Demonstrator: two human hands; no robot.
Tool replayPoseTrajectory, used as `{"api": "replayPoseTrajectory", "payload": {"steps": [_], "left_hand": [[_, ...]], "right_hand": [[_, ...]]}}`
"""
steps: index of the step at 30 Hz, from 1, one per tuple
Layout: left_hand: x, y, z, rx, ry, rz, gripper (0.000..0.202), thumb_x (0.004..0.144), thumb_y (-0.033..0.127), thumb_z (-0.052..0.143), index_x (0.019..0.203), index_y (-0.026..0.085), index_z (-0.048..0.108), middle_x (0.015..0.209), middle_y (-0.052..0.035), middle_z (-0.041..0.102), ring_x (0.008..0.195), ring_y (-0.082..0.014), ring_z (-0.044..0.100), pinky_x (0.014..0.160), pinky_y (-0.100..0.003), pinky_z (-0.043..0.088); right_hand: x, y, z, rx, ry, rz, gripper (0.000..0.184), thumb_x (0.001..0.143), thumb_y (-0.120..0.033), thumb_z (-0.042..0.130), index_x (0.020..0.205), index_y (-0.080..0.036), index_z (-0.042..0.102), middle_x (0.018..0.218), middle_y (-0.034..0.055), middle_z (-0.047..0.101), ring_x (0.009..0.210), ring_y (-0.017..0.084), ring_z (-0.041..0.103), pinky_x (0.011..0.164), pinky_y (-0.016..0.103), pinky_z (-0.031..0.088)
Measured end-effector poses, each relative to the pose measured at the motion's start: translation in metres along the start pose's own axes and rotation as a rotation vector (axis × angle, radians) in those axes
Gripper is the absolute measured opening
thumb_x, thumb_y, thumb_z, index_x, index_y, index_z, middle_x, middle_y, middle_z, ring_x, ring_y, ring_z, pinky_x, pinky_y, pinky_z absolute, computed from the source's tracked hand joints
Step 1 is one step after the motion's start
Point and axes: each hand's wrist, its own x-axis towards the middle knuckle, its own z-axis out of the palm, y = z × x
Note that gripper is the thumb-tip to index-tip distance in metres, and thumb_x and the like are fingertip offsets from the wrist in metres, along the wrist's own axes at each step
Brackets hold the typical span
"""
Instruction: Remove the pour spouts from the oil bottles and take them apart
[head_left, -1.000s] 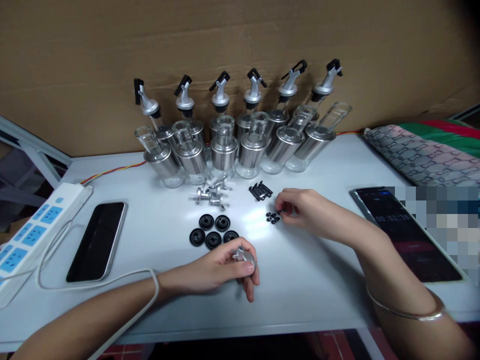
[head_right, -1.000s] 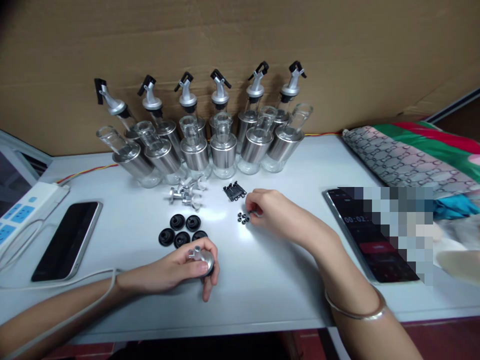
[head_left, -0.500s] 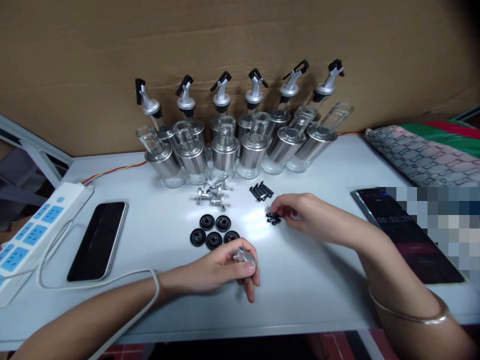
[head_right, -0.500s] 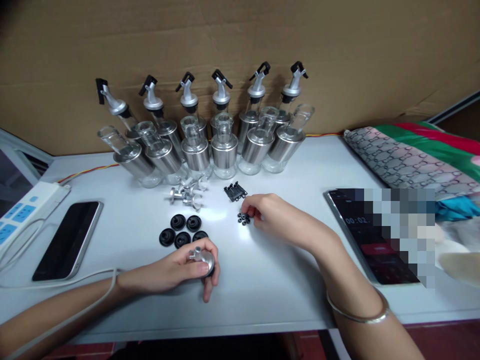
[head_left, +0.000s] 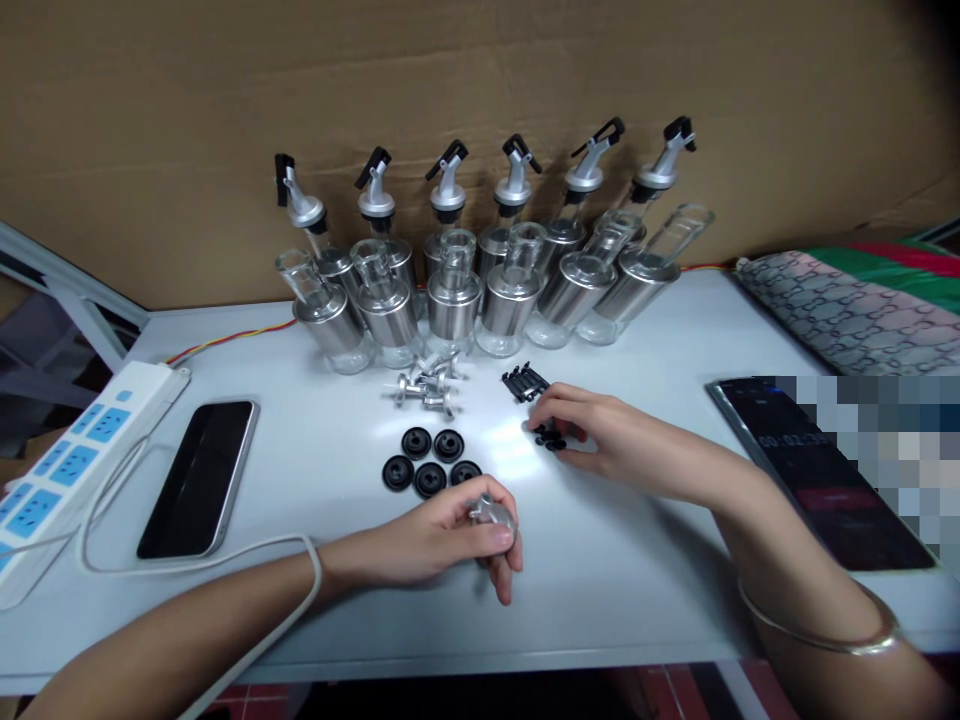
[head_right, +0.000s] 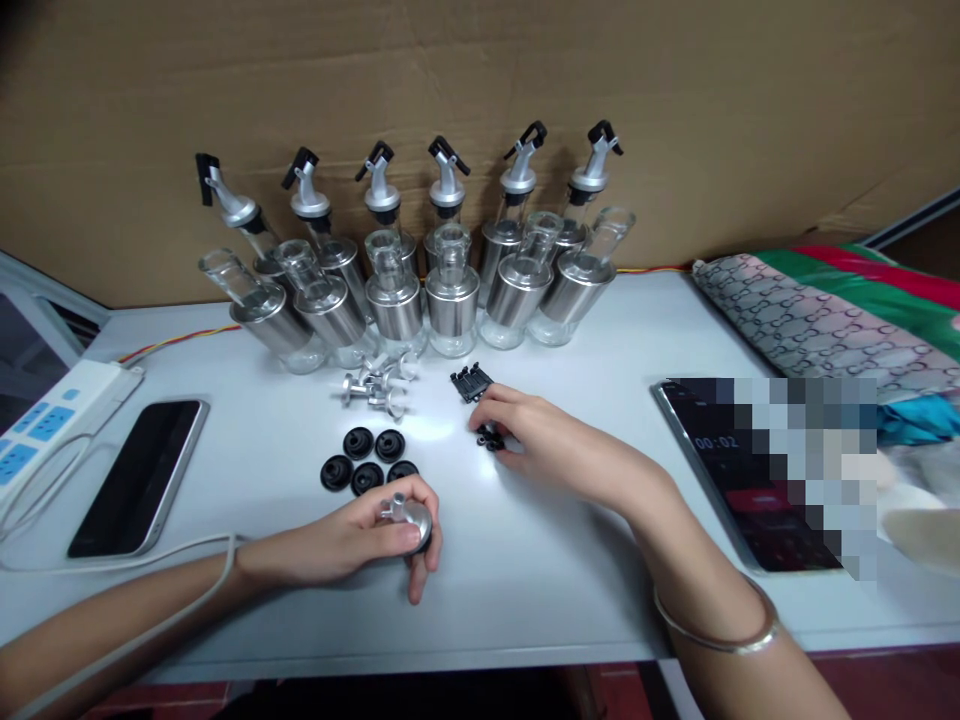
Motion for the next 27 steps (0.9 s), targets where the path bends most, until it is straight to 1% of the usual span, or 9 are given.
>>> {"api": "replayPoseTrajectory", "payload": {"steps": [3,7,11,13,15,18,21,24,27], "left_hand": [[0.0003,-0.0002,0.0002,-0.003,0.000,0.000,0.038,0.083,0.049,0.063,0.091,0.016,0.046,0.079,-0.0019,0.059,0.063,-0.0108,0.061,0.067,-0.026,0.043],[-0.0001,-0.0002,0.0005,-0.002,0.003,-0.002,0.037,0.083,0.048,0.063,0.091,0.016,0.046,0.080,-0.0020,0.059,0.063,-0.0108,0.061,0.067,-0.026,0.043],[-0.0003,0.0006,0.0006,0.001,0.003,-0.005,0.037,0.083,0.048,0.063,0.091,0.016,0.046,0.080,-0.0020,0.059,0.063,-0.0108,0.061,0.067,-0.027,0.043],[-0.0002,0.0009,0.0005,0.001,0.003,-0.005,0.037,0.083,0.048,0.063,0.091,0.016,0.046,0.080,-0.0021,0.059,0.064,-0.0107,0.061,0.068,-0.027,0.043],[-0.0001,0.0008,0.0005,-0.002,0.004,-0.005,0.037,0.083,0.048,0.063,0.091,0.016,0.046,0.080,-0.0022,0.059,0.064,-0.0107,0.061,0.068,-0.027,0.043],[0.0002,0.0004,0.0003,-0.009,0.004,-0.007,0.038,0.083,0.049,0.063,0.091,0.016,0.045,0.080,-0.0019,0.059,0.063,-0.0106,0.061,0.067,-0.027,0.043],[0.0002,0.0001,0.0002,-0.010,0.003,-0.002,0.038,0.083,0.049,0.063,0.090,0.016,0.045,0.080,-0.0020,0.059,0.063,-0.0108,0.061,0.067,-0.027,0.043],[-0.0004,0.0004,0.0003,-0.006,0.005,-0.002,0.038,0.083,0.048,0.063,0.091,0.016,0.046,0.080,-0.0021,0.059,0.064,-0.0111,0.061,0.067,-0.027,0.043],[-0.0008,0.0013,0.0008,0.003,0.006,-0.009,0.038,0.083,0.049,0.063,0.091,0.016,0.046,0.080,-0.0020,0.059,0.064,-0.0113,0.061,0.068,-0.027,0.043]], "right_hand": [[0.0014,0.0014,0.0018,0.009,0.000,0.011,0.028,0.073,-0.006,0.049,0.095,-0.018,0.062,0.092,0.0046,0.059,0.079,0.016,0.058,0.069,0.027,0.046],[0.0022,0.0054,0.0043,0.015,-0.001,0.005,0.024,0.074,-0.006,0.050,0.090,-0.017,0.063,0.086,0.0036,0.061,0.076,0.016,0.057,0.068,0.026,0.045],[0.0003,0.0070,0.0038,0.017,-0.010,0.007,0.023,0.075,-0.010,0.054,0.094,-0.018,0.063,0.092,0.0040,0.061,0.079,0.016,0.057,0.069,0.027,0.045],[-0.0013,0.0071,0.0030,0.021,-0.012,0.028,0.025,0.075,-0.011,0.056,0.098,-0.018,0.063,0.098,0.0049,0.060,0.081,0.016,0.058,0.069,0.027,0.045],[-0.0023,0.0074,0.0030,0.017,-0.012,0.055,0.029,0.074,-0.011,0.055,0.100,-0.018,0.063,0.100,0.0055,0.059,0.081,0.016,0.058,0.068,0.027,0.045],[-0.0016,0.0080,0.0051,0.008,-0.005,0.081,0.031,0.072,-0.006,0.053,0.099,-0.018,0.064,0.094,0.0047,0.059,0.076,0.015,0.057,0.066,0.026,0.045],[0.0005,0.0072,0.0078,0.011,0.010,0.097,0.029,0.072,-0.006,0.054,0.097,-0.017,0.064,0.086,0.0032,0.059,0.069,0.013,0.055,0.063,0.025,0.045],[0.0018,0.0043,0.0086,0.018,0.014,0.113,0.025,0.072,-0.009,0.059,0.096,-0.017,0.064,0.082,0.0024,0.058,0.068,0.013,0.055,0.062,0.025,0.045],[0.0012,0.0012,0.0079,0.043,0.012,0.098,0.026,0.073,-0.016,0.063,0.099,-0.018,0.064,0.086,0.0031,0.059,0.069,0.014,0.056,0.063,0.026,0.046]]}}
